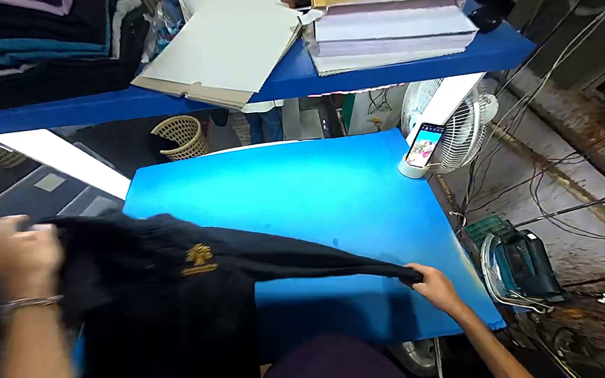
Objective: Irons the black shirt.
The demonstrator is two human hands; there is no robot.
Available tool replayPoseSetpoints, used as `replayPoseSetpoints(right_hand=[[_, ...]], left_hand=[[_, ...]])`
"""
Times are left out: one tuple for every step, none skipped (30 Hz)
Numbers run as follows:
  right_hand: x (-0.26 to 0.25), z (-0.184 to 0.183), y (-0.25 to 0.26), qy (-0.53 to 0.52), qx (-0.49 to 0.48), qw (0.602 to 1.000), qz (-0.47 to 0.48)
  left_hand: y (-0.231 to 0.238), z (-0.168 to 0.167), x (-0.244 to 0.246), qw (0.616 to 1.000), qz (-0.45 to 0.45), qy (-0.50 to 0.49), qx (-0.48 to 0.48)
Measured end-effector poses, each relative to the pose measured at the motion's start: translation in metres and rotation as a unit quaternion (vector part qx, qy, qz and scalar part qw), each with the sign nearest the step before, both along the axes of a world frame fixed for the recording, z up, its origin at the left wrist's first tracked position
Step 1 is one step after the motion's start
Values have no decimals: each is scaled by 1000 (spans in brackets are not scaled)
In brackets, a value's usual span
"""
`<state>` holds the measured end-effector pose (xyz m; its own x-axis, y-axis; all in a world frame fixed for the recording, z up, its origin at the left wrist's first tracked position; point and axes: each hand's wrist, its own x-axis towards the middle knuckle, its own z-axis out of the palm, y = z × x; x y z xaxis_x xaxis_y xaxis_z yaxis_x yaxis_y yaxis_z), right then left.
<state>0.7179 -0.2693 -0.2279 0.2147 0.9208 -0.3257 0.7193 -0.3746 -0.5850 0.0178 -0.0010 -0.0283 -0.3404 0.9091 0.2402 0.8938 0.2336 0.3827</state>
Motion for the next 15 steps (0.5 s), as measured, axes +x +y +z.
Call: replayPoseSetpoints(right_hand=[[6,-10,-3,90,-7,996,-22],[8,-17,-7,185,-13,981,-54],[9,-21,-11,245,-14,965,-89],[11,-24,-17,262,-6,958,-114],[12,-26,-23,253,11,959,-129],[13,-26,-28,235,39,961,-138],[13,-25,-30,215,78,962,-146],[12,-22,-31,192,126,960,-158],[11,-17,-31,160,180,955,-173],[11,-14,-31,121,229,948,-188],[13,-14,-32,73,263,941,-199],[16,-17,-34,21,278,936,-213],[18,-20,-37,-26,270,934,-232],[17,-23,-41,-57,243,934,-255],[15,-26,-43,-69,201,938,-276]], left_hand=[[-3,-26,26,999,-27,13,-35],[-5,-56,53,996,-60,15,-57],[-5,-88,77,992,-104,16,-73],[-8,-119,100,983,-157,17,-94],[-15,-146,125,970,-216,18,-114],[-24,-169,149,952,-273,18,-138],[-34,-187,171,935,-317,16,-160],[-44,-202,191,923,-346,8,-169],[-55,-214,207,917,-360,-2,-174],[-64,-224,219,914,-366,-11,-174],[-73,-232,228,915,-367,-12,-170],[-82,-238,232,917,-366,-3,-158],[-93,-242,235,921,-361,8,-146],[-104,-244,236,925,-353,17,-139],[-115,-244,236,928,-343,22,-142]])
